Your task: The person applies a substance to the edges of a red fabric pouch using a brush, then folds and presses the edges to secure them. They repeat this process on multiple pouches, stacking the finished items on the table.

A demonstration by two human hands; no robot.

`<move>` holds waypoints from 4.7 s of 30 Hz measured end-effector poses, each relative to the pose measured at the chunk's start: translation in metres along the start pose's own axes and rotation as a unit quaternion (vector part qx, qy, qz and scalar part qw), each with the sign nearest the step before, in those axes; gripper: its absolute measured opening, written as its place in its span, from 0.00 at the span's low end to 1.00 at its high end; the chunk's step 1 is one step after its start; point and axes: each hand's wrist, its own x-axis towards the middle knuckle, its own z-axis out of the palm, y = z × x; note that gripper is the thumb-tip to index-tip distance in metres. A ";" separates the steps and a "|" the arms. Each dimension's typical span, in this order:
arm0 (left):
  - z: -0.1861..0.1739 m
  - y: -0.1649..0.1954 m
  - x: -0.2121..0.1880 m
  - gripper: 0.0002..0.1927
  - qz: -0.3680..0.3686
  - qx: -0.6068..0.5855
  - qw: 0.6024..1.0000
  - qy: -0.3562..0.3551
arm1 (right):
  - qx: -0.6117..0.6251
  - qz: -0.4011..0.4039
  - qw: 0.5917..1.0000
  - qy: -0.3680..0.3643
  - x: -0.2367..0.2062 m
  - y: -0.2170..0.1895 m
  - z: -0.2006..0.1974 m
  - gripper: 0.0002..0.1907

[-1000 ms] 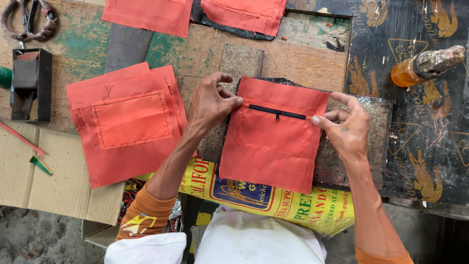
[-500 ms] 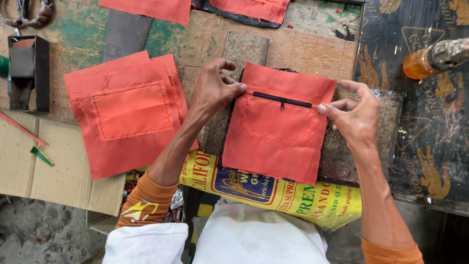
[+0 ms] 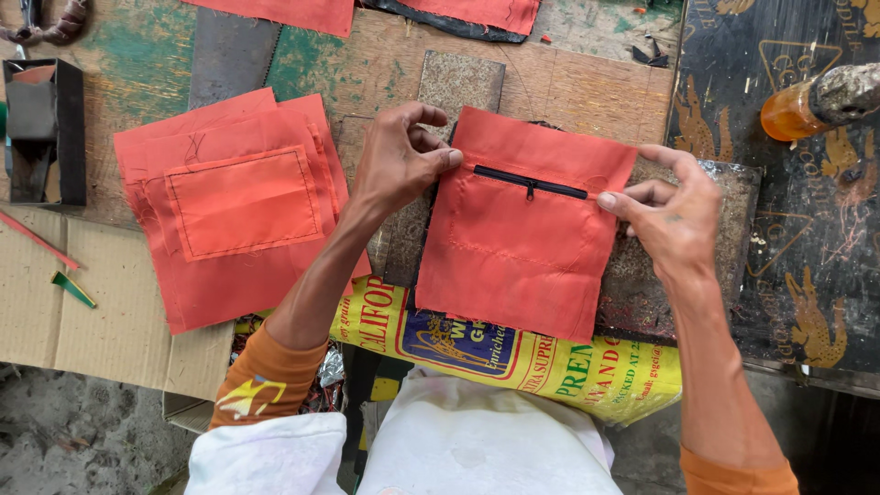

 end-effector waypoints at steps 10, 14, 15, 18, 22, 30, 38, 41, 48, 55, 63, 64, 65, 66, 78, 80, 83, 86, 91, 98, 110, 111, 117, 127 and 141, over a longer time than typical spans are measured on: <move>-0.149 0.057 -0.184 0.18 0.147 -0.213 0.965 0.036 | -0.256 -0.308 0.916 -0.032 -0.121 -0.056 0.049 0.31; -0.178 -0.023 -0.261 0.16 0.229 -0.331 0.897 0.185 | -0.318 -0.376 0.861 -0.126 -0.131 -0.037 0.104 0.40; -0.182 -0.033 -0.272 0.16 0.219 -0.334 0.895 0.198 | -0.348 -0.393 0.843 -0.120 -0.132 -0.032 0.108 0.39; -0.185 -0.034 -0.287 0.18 0.202 -0.333 0.890 0.236 | -0.244 -0.349 0.895 -0.130 -0.125 -0.019 0.096 0.36; -0.186 -0.008 -0.284 0.19 0.200 -0.331 0.887 0.254 | -0.060 0.028 0.995 -0.068 -0.101 -0.002 0.070 0.36; -0.199 -0.041 -0.295 0.23 0.186 -0.315 0.904 0.221 | 0.289 0.065 0.949 -0.106 -0.071 0.024 0.059 0.35; -0.196 0.091 -0.238 0.27 0.107 -0.118 0.987 -0.013 | 0.269 0.045 0.941 -0.202 -0.082 -0.004 0.058 0.30; -0.169 0.112 -0.208 0.22 0.281 -0.112 0.947 -0.105 | 0.240 0.040 0.947 -0.210 -0.090 -0.009 0.059 0.32; -0.073 0.088 -0.156 0.22 -0.045 -0.280 0.950 -0.133 | 0.577 0.115 0.747 -0.310 -0.103 -0.006 0.025 0.35; 0.008 0.005 -0.062 0.22 -0.059 -0.074 0.995 -0.039 | 0.366 0.082 0.923 -0.087 -0.069 0.008 -0.007 0.31; 0.010 -0.009 -0.042 0.26 -0.018 0.069 0.997 0.017 | 0.062 0.004 0.998 0.016 -0.049 -0.002 0.015 0.38; 0.010 -0.004 -0.038 0.27 -0.015 0.077 0.997 0.024 | 0.005 0.000 1.000 0.027 -0.045 -0.003 0.015 0.39; 0.009 0.000 -0.034 0.28 -0.013 0.086 0.996 0.032 | -0.053 -0.003 0.998 0.037 -0.040 -0.004 0.014 0.40; 0.009 0.002 -0.029 0.29 -0.008 0.089 0.995 0.036 | -0.110 -0.007 0.993 0.046 -0.035 -0.004 0.014 0.40; 0.006 0.006 0.004 0.33 -0.019 0.112 0.993 0.041 | -0.081 -0.030 0.996 0.027 -0.003 -0.002 0.008 0.38; 0.005 0.010 0.004 0.33 -0.052 0.092 0.994 0.029 | -0.086 -0.018 0.996 0.024 -0.001 -0.002 0.007 0.39; 0.004 0.010 0.005 0.34 -0.044 0.076 0.996 0.023 | -0.084 -0.007 0.996 0.017 0.002 -0.001 0.006 0.40; 0.003 0.005 0.006 0.34 0.007 0.091 0.996 0.026 | -0.085 -0.012 0.996 0.010 0.005 0.000 0.006 0.40; 0.004 0.000 0.006 0.34 0.003 0.094 0.995 0.028 | -0.064 -0.005 0.998 -0.007 0.007 0.005 0.002 0.41; 0.003 0.004 0.006 0.34 0.004 0.087 0.996 0.016 | 0.058 0.038 0.996 -0.063 0.017 0.011 -0.012 0.36; 0.002 -0.004 0.007 0.35 -0.007 0.088 0.996 -0.007 | -0.041 0.002 0.999 -0.035 0.010 0.009 -0.005 0.38; 0.002 -0.005 0.008 0.35 -0.004 0.090 0.996 -0.008 | -0.041 0.002 0.999 -0.035 0.011 0.009 -0.005 0.38; 0.001 -0.001 0.008 0.34 -0.020 0.072 0.997 -0.021 | -0.036 0.024 0.999 -0.031 0.014 0.005 -0.002 0.39; 0.000 0.021 0.007 0.38 -0.055 0.100 0.993 -0.018 | -0.107 0.040 0.993 -0.031 0.017 -0.017 0.002 0.41; 0.000 0.011 0.013 0.32 -0.032 0.098 0.994 -0.025 | -0.096 0.021 0.995 -0.029 0.018 -0.014 0.004 0.39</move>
